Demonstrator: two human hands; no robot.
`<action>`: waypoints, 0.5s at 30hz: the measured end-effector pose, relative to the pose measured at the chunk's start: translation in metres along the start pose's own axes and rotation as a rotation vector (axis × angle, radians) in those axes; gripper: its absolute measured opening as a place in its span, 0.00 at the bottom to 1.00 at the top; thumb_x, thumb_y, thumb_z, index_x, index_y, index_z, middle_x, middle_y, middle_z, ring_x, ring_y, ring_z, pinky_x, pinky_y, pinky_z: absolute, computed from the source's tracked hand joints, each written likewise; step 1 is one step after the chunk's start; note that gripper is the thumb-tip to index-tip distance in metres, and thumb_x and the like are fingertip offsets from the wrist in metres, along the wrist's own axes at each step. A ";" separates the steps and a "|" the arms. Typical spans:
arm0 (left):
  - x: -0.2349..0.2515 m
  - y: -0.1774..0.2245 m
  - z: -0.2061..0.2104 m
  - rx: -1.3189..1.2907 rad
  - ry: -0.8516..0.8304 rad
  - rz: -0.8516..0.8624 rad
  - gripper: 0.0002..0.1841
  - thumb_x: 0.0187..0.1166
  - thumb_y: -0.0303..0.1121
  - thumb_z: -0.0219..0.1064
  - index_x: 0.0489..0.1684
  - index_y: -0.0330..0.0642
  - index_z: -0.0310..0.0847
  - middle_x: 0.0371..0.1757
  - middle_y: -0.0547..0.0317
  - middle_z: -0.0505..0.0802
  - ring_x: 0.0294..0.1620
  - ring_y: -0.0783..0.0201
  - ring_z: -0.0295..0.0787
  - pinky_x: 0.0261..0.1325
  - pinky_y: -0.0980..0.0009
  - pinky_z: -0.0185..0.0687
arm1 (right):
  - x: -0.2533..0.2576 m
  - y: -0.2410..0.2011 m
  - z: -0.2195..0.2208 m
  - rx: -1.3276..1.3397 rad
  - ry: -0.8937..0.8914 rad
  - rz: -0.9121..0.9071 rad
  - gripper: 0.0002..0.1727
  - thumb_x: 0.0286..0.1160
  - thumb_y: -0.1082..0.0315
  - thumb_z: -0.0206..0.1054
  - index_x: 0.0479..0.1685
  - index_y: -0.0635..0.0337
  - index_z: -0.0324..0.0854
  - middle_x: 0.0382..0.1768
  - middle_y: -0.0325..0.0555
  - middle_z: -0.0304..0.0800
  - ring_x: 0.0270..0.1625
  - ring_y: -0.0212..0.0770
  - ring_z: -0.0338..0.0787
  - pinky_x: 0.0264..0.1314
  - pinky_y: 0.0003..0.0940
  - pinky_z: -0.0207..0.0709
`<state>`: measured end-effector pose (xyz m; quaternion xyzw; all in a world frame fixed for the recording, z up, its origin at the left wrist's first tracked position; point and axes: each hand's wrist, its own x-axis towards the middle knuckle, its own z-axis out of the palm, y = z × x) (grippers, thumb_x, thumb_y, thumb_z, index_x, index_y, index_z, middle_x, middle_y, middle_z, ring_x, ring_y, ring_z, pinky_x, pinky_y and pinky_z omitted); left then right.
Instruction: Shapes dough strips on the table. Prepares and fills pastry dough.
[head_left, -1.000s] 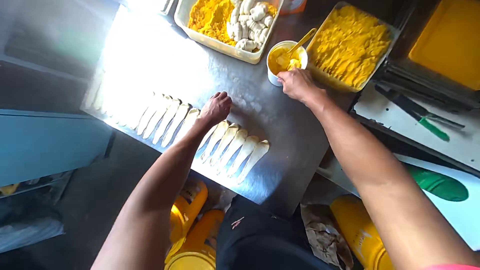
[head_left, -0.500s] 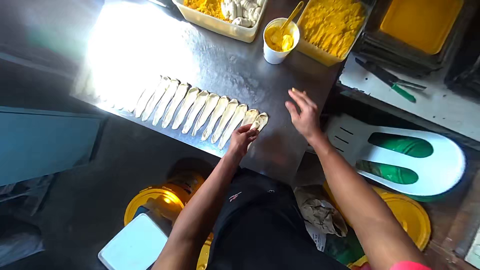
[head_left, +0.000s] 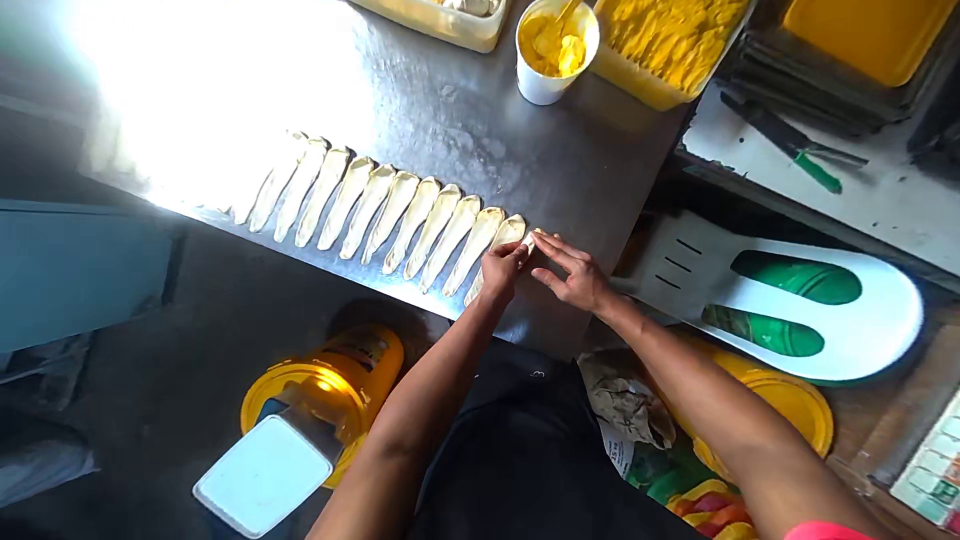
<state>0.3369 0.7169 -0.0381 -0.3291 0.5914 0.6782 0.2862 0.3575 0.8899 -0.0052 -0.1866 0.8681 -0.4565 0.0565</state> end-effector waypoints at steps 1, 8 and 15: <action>-0.001 -0.001 0.000 0.003 0.004 0.006 0.14 0.79 0.36 0.74 0.56 0.37 0.88 0.47 0.49 0.95 0.43 0.59 0.93 0.51 0.58 0.91 | 0.004 0.015 0.004 -0.033 -0.091 -0.045 0.32 0.82 0.53 0.68 0.81 0.61 0.76 0.82 0.50 0.78 0.88 0.43 0.72 0.94 0.45 0.61; -0.014 -0.015 -0.018 0.066 0.004 0.089 0.17 0.78 0.23 0.69 0.65 0.32 0.83 0.50 0.42 0.94 0.44 0.54 0.95 0.52 0.55 0.94 | 0.002 0.052 0.022 -0.486 -0.256 -0.161 0.47 0.79 0.34 0.57 0.92 0.57 0.61 0.94 0.47 0.55 0.97 0.46 0.49 0.98 0.61 0.39; -0.031 -0.036 -0.044 0.428 0.086 0.197 0.13 0.74 0.38 0.77 0.46 0.39 0.90 0.39 0.54 0.97 0.40 0.61 0.97 0.53 0.55 0.96 | -0.026 0.040 0.045 -0.554 -0.256 -0.110 0.47 0.80 0.30 0.54 0.92 0.54 0.61 0.95 0.42 0.53 0.98 0.43 0.46 0.98 0.64 0.36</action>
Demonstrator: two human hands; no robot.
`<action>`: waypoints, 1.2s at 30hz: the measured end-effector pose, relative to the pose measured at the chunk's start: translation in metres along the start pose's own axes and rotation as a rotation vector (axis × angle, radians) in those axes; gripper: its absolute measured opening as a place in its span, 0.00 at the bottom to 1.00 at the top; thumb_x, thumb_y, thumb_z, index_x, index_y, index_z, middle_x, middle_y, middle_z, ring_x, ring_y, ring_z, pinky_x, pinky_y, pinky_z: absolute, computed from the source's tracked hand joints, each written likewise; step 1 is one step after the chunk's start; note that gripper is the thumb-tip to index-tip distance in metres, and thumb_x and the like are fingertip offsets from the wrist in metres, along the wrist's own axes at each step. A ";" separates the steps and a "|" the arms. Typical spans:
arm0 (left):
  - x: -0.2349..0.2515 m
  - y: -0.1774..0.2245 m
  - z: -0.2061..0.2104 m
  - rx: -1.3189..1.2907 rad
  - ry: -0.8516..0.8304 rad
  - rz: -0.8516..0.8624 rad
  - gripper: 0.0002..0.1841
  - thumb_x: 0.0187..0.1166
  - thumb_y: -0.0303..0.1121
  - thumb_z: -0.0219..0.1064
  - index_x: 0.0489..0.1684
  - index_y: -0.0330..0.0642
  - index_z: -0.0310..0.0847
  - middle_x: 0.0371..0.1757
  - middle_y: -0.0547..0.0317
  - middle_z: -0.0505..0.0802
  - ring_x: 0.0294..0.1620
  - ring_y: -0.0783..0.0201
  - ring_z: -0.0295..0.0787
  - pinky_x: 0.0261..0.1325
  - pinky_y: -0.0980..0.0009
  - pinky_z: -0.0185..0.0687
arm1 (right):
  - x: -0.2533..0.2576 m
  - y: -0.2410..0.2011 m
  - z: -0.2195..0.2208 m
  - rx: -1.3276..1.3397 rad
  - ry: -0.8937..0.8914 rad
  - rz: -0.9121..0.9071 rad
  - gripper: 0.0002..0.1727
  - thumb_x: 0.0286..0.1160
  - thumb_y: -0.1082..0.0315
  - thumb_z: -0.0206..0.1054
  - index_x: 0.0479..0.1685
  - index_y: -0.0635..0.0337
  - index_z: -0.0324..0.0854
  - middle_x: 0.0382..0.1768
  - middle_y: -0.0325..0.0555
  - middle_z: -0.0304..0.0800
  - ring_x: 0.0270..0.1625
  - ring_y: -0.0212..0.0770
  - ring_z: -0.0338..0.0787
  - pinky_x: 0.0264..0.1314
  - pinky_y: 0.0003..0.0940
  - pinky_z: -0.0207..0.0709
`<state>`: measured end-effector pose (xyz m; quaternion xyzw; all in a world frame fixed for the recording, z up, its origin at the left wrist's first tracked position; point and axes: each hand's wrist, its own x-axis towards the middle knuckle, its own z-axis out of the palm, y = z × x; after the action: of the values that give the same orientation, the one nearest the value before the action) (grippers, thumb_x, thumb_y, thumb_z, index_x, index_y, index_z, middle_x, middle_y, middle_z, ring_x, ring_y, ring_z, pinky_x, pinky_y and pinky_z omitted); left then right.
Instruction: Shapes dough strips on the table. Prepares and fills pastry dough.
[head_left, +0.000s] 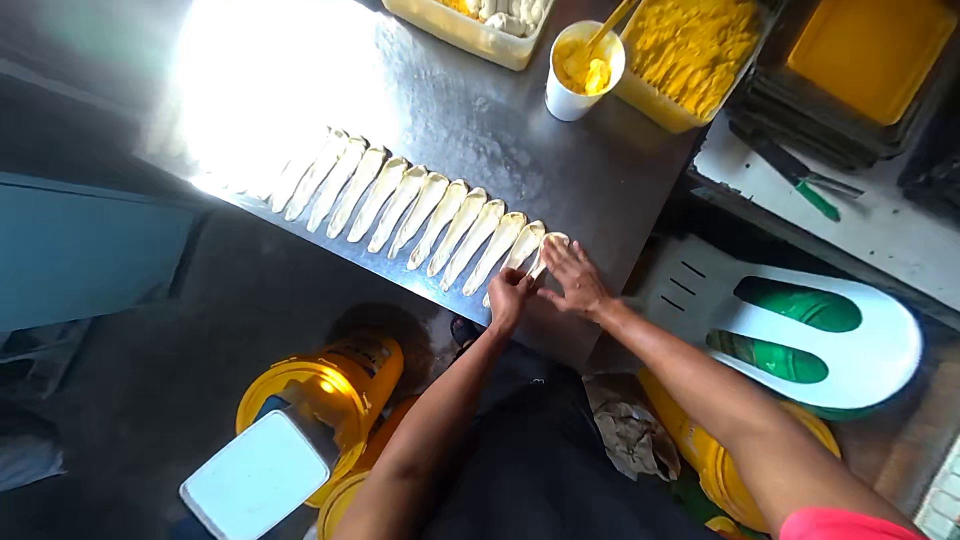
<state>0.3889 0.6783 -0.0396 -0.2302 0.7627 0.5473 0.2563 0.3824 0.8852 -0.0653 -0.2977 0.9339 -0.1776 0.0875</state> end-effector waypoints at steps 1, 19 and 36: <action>0.003 -0.003 -0.004 -0.005 -0.004 0.016 0.12 0.74 0.38 0.77 0.45 0.39 0.91 0.39 0.54 0.97 0.41 0.61 0.97 0.54 0.54 0.95 | -0.001 -0.009 0.006 0.034 0.000 -0.023 0.47 0.78 0.32 0.56 0.91 0.53 0.64 0.94 0.43 0.55 0.97 0.43 0.47 0.98 0.63 0.37; -0.101 -0.113 -0.107 0.553 0.018 0.341 0.17 0.85 0.35 0.57 0.67 0.47 0.83 0.68 0.49 0.87 0.55 0.53 0.93 0.56 0.51 0.92 | -0.051 -0.164 0.079 -0.057 0.013 0.175 0.50 0.78 0.30 0.53 0.94 0.56 0.56 0.95 0.47 0.53 0.97 0.49 0.47 0.96 0.64 0.40; -0.256 -0.086 -0.315 -0.166 0.159 0.768 0.29 0.91 0.55 0.48 0.62 0.42 0.88 0.39 0.62 0.91 0.34 0.69 0.84 0.41 0.67 0.84 | 0.053 -0.068 -0.016 0.413 0.408 0.805 0.22 0.85 0.54 0.62 0.56 0.65 0.89 0.51 0.60 0.93 0.56 0.56 0.92 0.65 0.59 0.83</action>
<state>0.5946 0.3705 0.1477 0.0103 0.7640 0.6435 -0.0461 0.3707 0.8068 -0.0271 0.1511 0.9181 -0.3657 0.0218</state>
